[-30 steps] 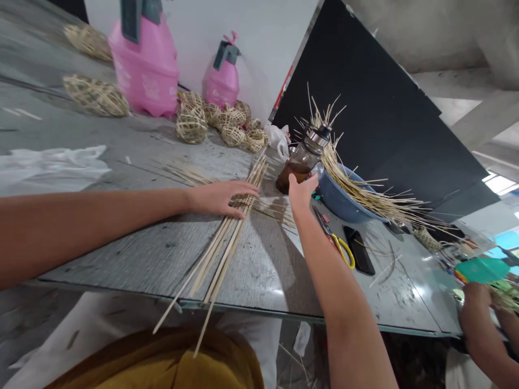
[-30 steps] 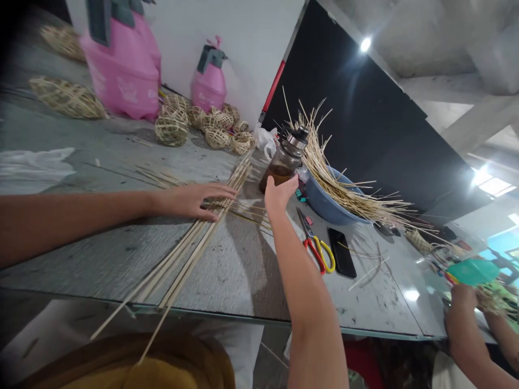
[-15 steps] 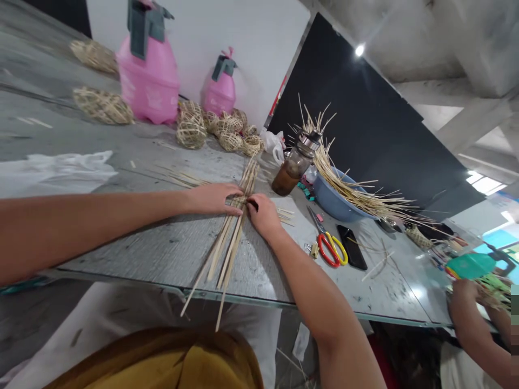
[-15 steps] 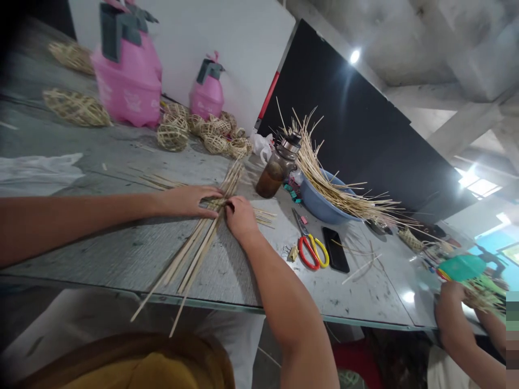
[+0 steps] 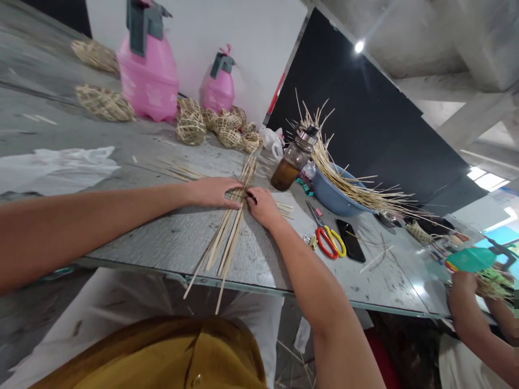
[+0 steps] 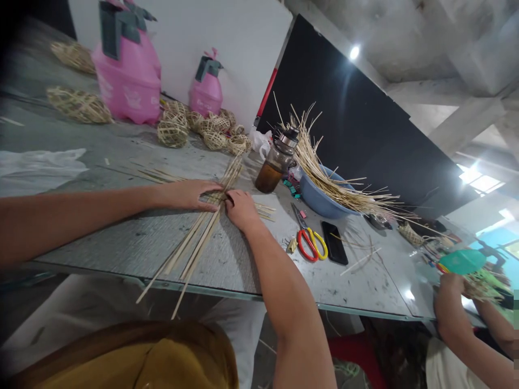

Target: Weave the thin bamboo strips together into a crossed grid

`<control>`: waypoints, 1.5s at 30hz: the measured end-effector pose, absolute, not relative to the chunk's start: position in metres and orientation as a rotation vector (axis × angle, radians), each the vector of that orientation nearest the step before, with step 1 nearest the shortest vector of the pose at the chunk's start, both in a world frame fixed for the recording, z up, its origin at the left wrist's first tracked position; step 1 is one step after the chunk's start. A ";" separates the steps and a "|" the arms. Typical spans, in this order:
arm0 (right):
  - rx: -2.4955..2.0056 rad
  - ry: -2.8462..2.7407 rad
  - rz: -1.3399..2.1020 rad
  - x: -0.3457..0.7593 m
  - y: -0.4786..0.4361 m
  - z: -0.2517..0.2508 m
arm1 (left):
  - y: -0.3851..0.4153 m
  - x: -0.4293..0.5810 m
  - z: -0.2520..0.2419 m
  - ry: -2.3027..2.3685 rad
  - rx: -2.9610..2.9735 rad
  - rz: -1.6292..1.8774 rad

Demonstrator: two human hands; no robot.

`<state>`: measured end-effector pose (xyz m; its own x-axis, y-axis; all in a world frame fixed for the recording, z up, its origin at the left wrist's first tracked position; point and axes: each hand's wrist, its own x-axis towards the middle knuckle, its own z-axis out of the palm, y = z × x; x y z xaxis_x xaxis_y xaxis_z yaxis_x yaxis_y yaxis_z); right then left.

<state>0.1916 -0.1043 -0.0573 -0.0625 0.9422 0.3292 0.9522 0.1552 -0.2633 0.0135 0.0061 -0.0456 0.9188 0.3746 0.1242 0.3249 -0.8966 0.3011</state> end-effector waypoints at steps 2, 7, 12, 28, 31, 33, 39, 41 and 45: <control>-1.793 -2.027 -0.032 0.193 -0.103 -0.058 | 0.007 0.014 -0.046 0.500 2.805 0.253; -1.762 -1.952 0.033 0.198 -0.103 -0.060 | 0.008 0.013 -0.048 0.484 2.788 0.268; -1.768 -1.737 0.150 0.210 -0.104 -0.058 | 0.011 0.011 -0.052 0.462 2.781 0.308; -1.755 -1.577 0.249 0.215 -0.107 -0.058 | 0.018 0.010 -0.053 0.465 2.801 0.267; -1.765 -1.637 0.229 0.214 -0.108 -0.058 | 0.018 0.007 -0.051 0.469 2.786 0.272; -1.741 -1.689 0.231 0.214 -0.109 -0.056 | 0.017 0.005 -0.049 0.481 2.773 0.275; -1.679 -1.884 0.156 0.211 -0.112 -0.052 | 0.016 0.000 -0.040 0.563 2.762 0.288; -1.676 -1.915 0.126 0.211 -0.112 -0.052 | 0.018 -0.001 -0.039 0.628 2.746 0.316; -1.677 -1.940 0.082 0.211 -0.110 -0.055 | 0.019 -0.002 -0.038 0.674 2.728 0.423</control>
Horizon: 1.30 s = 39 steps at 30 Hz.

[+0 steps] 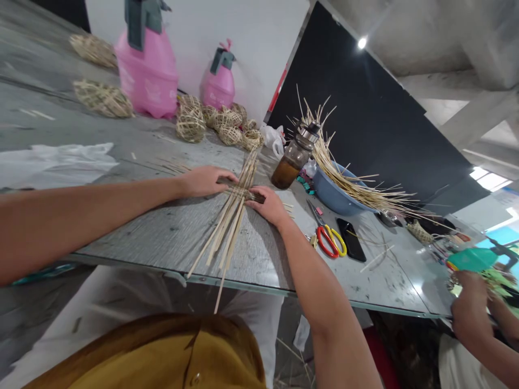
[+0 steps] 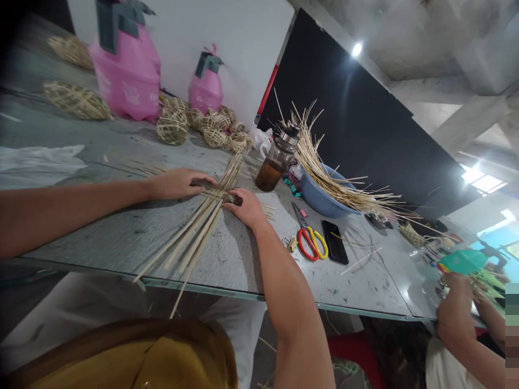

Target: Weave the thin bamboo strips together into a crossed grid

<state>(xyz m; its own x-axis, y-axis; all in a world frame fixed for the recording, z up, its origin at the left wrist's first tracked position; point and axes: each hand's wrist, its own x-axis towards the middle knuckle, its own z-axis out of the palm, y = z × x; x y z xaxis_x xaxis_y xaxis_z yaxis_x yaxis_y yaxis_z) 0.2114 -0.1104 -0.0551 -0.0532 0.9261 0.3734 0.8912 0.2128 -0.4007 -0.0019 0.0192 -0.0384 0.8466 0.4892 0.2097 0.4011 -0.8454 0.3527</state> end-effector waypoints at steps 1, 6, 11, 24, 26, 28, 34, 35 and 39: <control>-1.679 -1.944 0.076 0.212 -0.110 -0.056 | 0.018 -0.002 -0.038 0.644 2.747 0.444; -1.683 -1.994 0.063 0.213 -0.110 -0.056 | 0.006 -0.002 -0.038 0.502 2.938 0.435; -1.657 -2.062 0.059 0.211 -0.111 -0.054 | 0.003 -0.001 -0.041 0.522 3.025 0.447; -1.056 -0.764 0.675 0.229 -0.107 -0.052 | 0.020 -0.003 -0.049 0.610 2.723 0.476; -0.946 -0.674 0.697 0.234 -0.110 -0.041 | 0.021 -0.002 -0.051 0.637 2.710 0.484; -0.878 -0.651 0.675 0.241 -0.117 -0.029 | 0.021 -0.001 -0.052 0.656 2.699 0.479; -0.867 -0.806 0.240 0.259 -0.140 -0.002 | 0.020 0.001 -0.052 0.693 2.696 0.484; -0.878 -0.838 0.181 0.258 -0.142 0.000 | 0.020 0.001 -0.052 0.699 2.701 0.485; -1.049 -1.245 -0.027 0.236 -0.140 -0.005 | 0.019 0.000 -0.051 0.707 2.729 0.453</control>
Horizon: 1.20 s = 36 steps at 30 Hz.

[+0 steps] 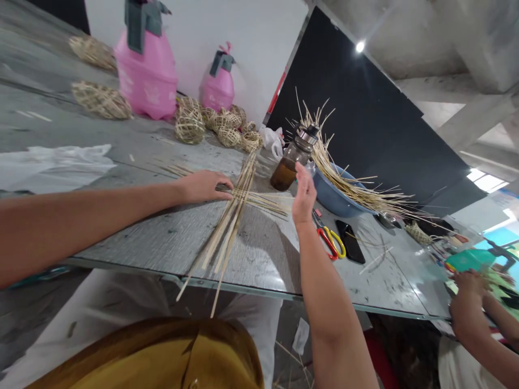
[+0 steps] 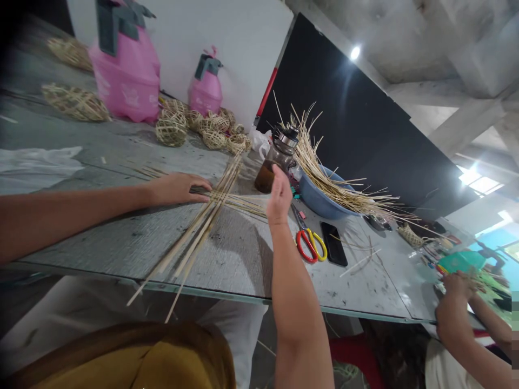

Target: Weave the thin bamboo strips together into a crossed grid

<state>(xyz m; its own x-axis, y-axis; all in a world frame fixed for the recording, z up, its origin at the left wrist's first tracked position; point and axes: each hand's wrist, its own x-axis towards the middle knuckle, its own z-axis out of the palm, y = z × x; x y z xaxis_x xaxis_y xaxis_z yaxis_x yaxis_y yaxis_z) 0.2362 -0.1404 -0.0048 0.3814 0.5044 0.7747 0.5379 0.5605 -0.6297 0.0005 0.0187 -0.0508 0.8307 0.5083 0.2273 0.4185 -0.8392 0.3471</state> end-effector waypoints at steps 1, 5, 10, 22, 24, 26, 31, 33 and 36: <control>-1.117 -1.403 -0.069 0.228 -0.137 -0.010 | 0.018 0.000 -0.050 0.707 2.736 0.440; -1.382 -1.864 0.040 0.196 -0.121 -0.039 | 0.015 -0.002 -0.045 0.714 2.733 0.413; -1.573 -2.019 0.190 0.188 -0.110 -0.065 | 0.006 -0.003 -0.040 0.655 2.735 0.444; -1.539 -1.786 0.302 0.202 -0.110 -0.058 | 0.014 -0.002 -0.034 0.754 2.569 0.435; -1.552 -1.798 0.290 0.201 -0.110 -0.059 | 0.012 -0.001 -0.033 0.772 2.560 0.437; -1.571 -1.840 0.269 0.201 -0.109 -0.059 | 0.009 0.000 -0.034 0.774 2.566 0.451; -1.588 -1.890 0.240 0.201 -0.107 -0.060 | 0.007 0.003 -0.036 0.744 2.606 0.482; -1.583 -1.902 0.219 0.202 -0.106 -0.061 | 0.007 0.003 -0.037 0.735 2.617 0.483; -1.584 -1.911 0.195 0.203 -0.106 -0.062 | 0.006 0.003 -0.037 0.725 2.628 0.486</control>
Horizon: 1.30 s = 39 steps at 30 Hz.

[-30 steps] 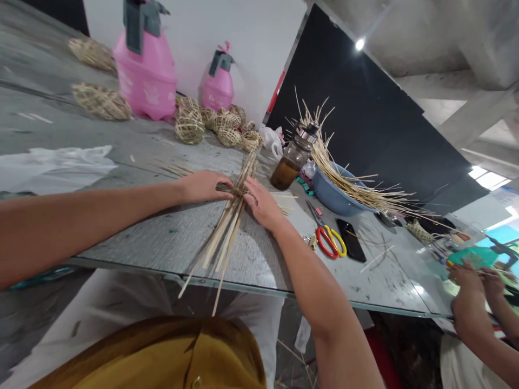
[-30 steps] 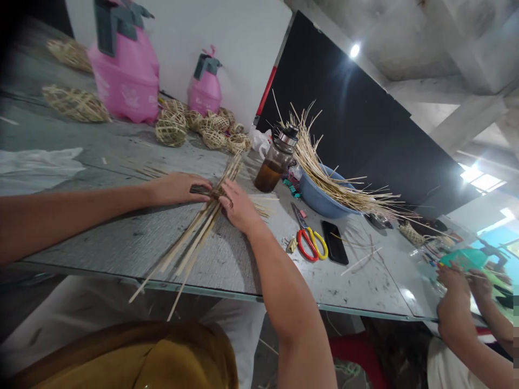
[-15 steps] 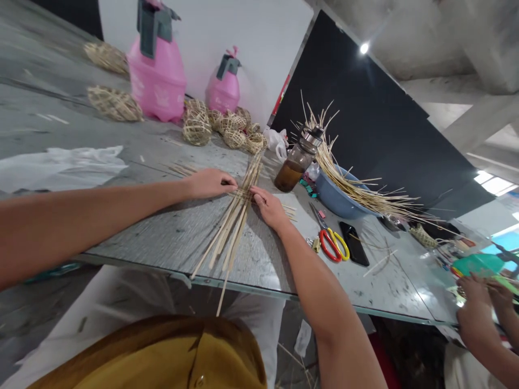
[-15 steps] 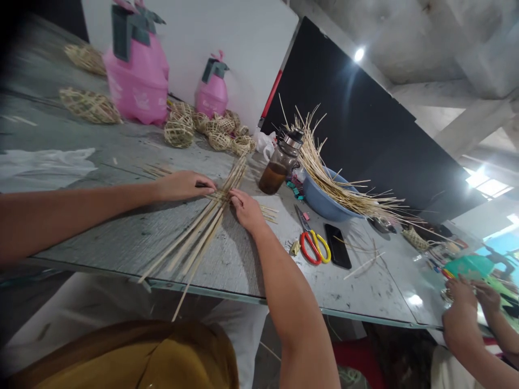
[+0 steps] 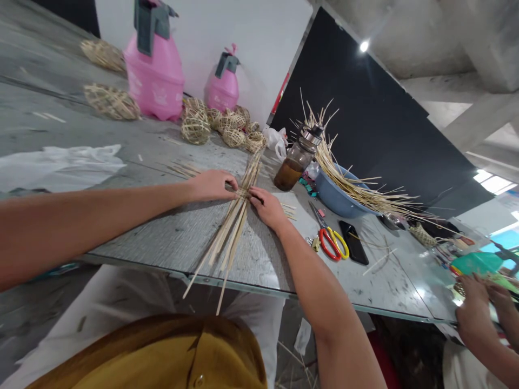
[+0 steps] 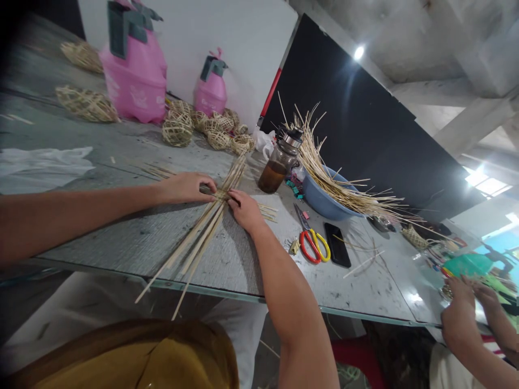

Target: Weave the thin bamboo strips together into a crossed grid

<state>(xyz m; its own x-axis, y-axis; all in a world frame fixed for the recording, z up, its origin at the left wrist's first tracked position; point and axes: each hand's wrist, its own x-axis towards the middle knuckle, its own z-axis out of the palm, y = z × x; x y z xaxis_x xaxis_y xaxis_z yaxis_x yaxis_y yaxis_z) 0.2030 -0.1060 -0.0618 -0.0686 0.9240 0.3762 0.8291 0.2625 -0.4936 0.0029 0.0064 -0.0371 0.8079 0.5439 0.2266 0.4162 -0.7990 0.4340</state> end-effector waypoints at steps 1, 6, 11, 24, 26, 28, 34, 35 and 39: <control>-1.586 -1.902 0.198 0.203 -0.106 -0.062 | 0.006 0.003 -0.037 0.723 2.629 0.488; -1.588 -1.845 0.227 0.203 -0.107 -0.060 | 0.006 0.003 -0.037 0.728 2.616 0.495; -1.591 -1.856 0.212 0.202 -0.108 -0.059 | 0.006 0.004 -0.036 0.729 2.623 0.491; -1.573 -1.872 0.205 0.204 -0.106 -0.060 | 0.009 0.005 -0.041 0.742 2.640 0.488; -1.574 -1.869 0.216 0.204 -0.106 -0.060 | 0.009 0.004 -0.040 0.751 2.642 0.485; -1.580 -1.860 0.232 0.203 -0.107 -0.059 | 0.008 0.004 -0.039 0.759 2.642 0.476; -1.585 -1.890 0.194 0.203 -0.106 -0.060 | 0.007 0.004 -0.037 0.751 2.635 0.470; -1.587 -1.898 0.181 0.203 -0.106 -0.060 | 0.006 0.004 -0.037 0.750 2.634 0.471; -1.605 -1.926 0.146 0.203 -0.106 -0.060 | 0.007 0.004 -0.037 0.750 2.634 0.473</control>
